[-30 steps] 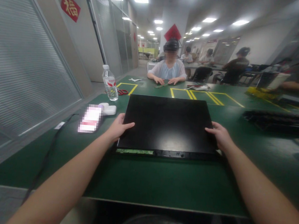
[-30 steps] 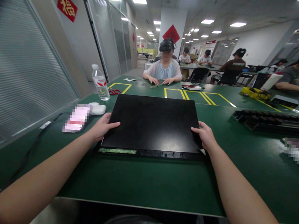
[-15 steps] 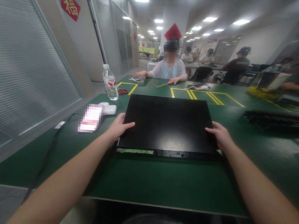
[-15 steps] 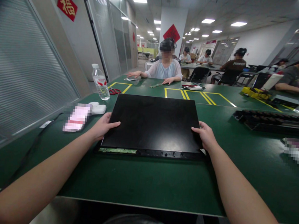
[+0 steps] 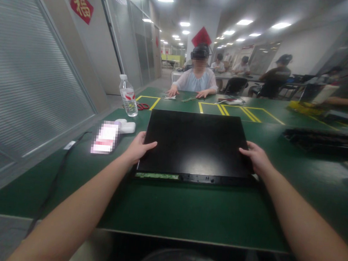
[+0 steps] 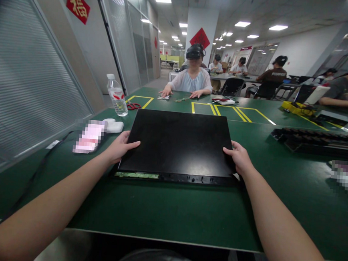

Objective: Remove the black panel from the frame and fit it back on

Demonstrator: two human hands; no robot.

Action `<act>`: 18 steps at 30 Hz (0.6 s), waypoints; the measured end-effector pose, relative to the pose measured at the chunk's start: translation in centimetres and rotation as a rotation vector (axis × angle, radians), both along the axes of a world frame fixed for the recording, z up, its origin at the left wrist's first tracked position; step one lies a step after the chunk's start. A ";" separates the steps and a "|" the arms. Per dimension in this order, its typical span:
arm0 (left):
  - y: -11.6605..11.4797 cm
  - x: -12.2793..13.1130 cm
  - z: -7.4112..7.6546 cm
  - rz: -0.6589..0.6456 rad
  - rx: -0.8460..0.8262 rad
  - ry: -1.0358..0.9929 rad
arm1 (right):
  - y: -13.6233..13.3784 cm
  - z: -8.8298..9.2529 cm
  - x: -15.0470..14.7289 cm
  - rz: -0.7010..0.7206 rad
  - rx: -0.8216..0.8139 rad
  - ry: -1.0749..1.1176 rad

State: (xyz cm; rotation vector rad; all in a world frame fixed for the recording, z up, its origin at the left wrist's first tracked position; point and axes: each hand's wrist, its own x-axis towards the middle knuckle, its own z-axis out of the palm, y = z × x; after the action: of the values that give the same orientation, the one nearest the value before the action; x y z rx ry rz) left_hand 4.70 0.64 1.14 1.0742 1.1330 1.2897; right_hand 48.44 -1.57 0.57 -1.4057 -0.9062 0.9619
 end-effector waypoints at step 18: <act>0.0 -0.1 0.2 0.000 -0.037 0.005 | -0.2 0.5 -0.6 -0.050 -0.044 0.037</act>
State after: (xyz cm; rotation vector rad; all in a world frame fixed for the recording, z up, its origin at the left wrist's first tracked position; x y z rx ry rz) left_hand 4.60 0.67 1.35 1.0508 1.1562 1.2614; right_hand 47.89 -1.73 1.04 -1.4363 -0.8235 0.9726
